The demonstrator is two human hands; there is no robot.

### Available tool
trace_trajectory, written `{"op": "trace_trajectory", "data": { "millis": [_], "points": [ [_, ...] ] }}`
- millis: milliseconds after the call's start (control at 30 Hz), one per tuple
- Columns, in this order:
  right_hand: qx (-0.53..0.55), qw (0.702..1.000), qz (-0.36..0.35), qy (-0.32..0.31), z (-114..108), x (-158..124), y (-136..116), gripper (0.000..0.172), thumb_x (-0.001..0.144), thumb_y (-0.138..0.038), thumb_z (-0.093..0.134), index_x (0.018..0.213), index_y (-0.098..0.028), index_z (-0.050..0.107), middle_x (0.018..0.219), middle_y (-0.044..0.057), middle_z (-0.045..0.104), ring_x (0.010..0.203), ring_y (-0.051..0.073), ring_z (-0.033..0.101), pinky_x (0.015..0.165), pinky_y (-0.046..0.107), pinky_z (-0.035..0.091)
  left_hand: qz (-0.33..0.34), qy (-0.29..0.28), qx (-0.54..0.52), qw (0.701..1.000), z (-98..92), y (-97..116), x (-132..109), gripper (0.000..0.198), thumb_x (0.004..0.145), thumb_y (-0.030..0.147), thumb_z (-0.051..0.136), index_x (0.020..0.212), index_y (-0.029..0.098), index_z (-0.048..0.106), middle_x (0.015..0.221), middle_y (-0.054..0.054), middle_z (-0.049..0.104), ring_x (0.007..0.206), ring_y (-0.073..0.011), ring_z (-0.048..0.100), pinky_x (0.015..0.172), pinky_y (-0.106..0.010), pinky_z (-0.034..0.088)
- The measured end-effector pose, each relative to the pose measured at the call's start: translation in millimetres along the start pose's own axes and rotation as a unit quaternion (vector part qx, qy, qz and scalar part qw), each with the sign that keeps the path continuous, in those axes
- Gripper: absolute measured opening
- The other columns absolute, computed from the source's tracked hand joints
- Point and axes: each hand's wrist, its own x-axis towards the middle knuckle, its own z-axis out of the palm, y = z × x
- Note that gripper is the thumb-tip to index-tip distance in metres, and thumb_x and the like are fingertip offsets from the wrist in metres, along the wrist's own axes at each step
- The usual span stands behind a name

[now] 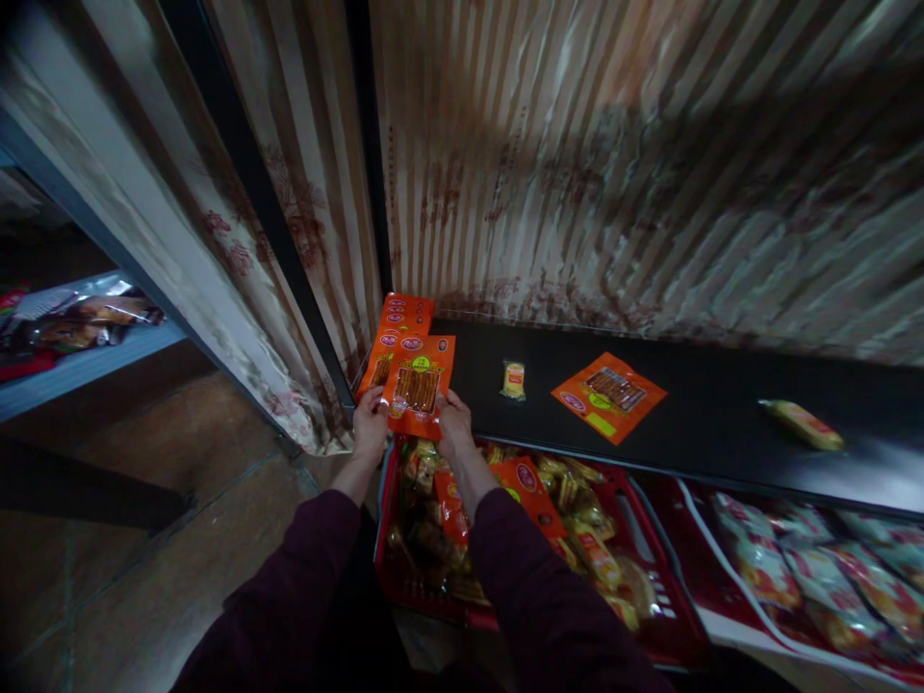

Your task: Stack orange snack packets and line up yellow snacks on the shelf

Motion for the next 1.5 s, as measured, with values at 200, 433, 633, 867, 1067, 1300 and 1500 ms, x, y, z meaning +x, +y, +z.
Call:
{"op": "trace_trajectory", "data": {
  "millis": [200, 433, 633, 867, 1067, 1300, 1500],
  "points": [
    [-0.02, 0.999, -0.03, 0.001, 20.2, 14.2, 5.5, 0.01, 0.066, -0.021, 0.06, 0.074, -0.021, 0.066, 0.058, -0.005, 0.068, 0.062, 0.015, 0.066, 0.055, 0.022, 0.052, 0.091, 0.053, 0.061, 0.993, -1.6, 4.6, 0.4, 0.038, 0.065, 0.005, 0.063, 0.097, 0.025, 0.065, 0.098, -0.003, 0.068, 0.097, -0.019, 0.061, 0.093, -0.029, 0.04],
    [-0.044, 0.998, -0.04, 0.006, 31.6, 35.0, 13.8, 0.013, 0.065, -0.021, 0.059, 0.076, -0.021, 0.065, 0.058, -0.007, 0.066, 0.054, 0.011, 0.061, 0.05, 0.019, 0.047, 0.138, 0.047, 0.194, 0.97, 2.7, 21.4, -6.0, 0.046, 0.066, 0.002, 0.054, 0.107, 0.021, 0.063, 0.114, -0.009, 0.061, 0.115, -0.0248, 0.052, 0.105, -0.034, 0.034],
    [-0.052, 0.997, -0.051, -0.012, 45.6, 35.9, 15.4, 0.011, 0.065, -0.021, 0.059, 0.075, -0.02, 0.064, 0.058, -0.006, 0.065, 0.051, 0.01, 0.057, 0.05, 0.019, 0.046, 0.175, 0.036, 0.222, 0.958, 4.1, 19.6, -1.3, 0.047, 0.066, 0.0, 0.05, 0.106, 0.02, 0.062, 0.127, -0.011, 0.054, 0.127, -0.0237, 0.044, 0.11, -0.035, 0.029],
    [-0.078, 0.995, -0.058, -0.002, 54.4, 35.8, 21.8, 0.009, 0.065, -0.021, 0.058, 0.072, -0.019, 0.064, 0.06, -0.006, 0.065, 0.053, 0.009, 0.057, 0.052, 0.018, 0.046, 0.188, 0.034, 0.241, 0.952, 3.9, 8.1, 5.6, 0.045, 0.067, 0.0, 0.051, 0.107, 0.017, 0.063, 0.143, -0.014, 0.043, 0.136, -0.0278, 0.034, 0.113, -0.041, 0.025],
    [-0.095, 0.993, -0.064, -0.005, 53.8, 44.6, 32.1, 0.02, 0.065, -0.029, 0.06, 0.08, -0.017, 0.064, 0.066, -0.003, 0.067, 0.058, 0.012, 0.06, 0.054, 0.021, 0.047, 0.197, 0.035, 0.339, 0.919, 4.6, 3.0, 7.7, 0.041, 0.073, 0.003, 0.047, 0.111, 0.01, 0.061, 0.147, -0.018, 0.036, 0.138, -0.0264, 0.031, 0.112, -0.042, 0.03],
    [-0.135, 0.988, -0.075, -0.013, 51.0, 48.7, 36.9, 0.028, 0.067, -0.039, 0.06, 0.083, -0.017, 0.064, 0.068, -0.001, 0.067, 0.063, 0.014, 0.063, 0.055, 0.023, 0.049, 0.232, 0.043, 0.425, 0.874, 5.6, -2.5, 5.4, 0.038, 0.078, 0.005, 0.044, 0.111, 0.009, 0.061, 0.143, -0.018, 0.041, 0.141, -0.0266, 0.023, 0.114, -0.045, 0.027],
    [-0.169, 0.982, -0.087, -0.004, 48.6, 55.8, 40.9, 0.033, 0.068, -0.041, 0.06, 0.089, -0.016, 0.065, 0.069, -0.001, 0.067, 0.065, 0.015, 0.064, 0.057, 0.023, 0.049, 0.248, 0.039, 0.472, 0.845, 7.7, -2.1, 1.4, 0.038, 0.08, 0.007, 0.044, 0.114, 0.009, 0.06, 0.14, -0.018, 0.046, 0.142, -0.0279, 0.022, 0.112, -0.051, 0.028]
  ]
}}
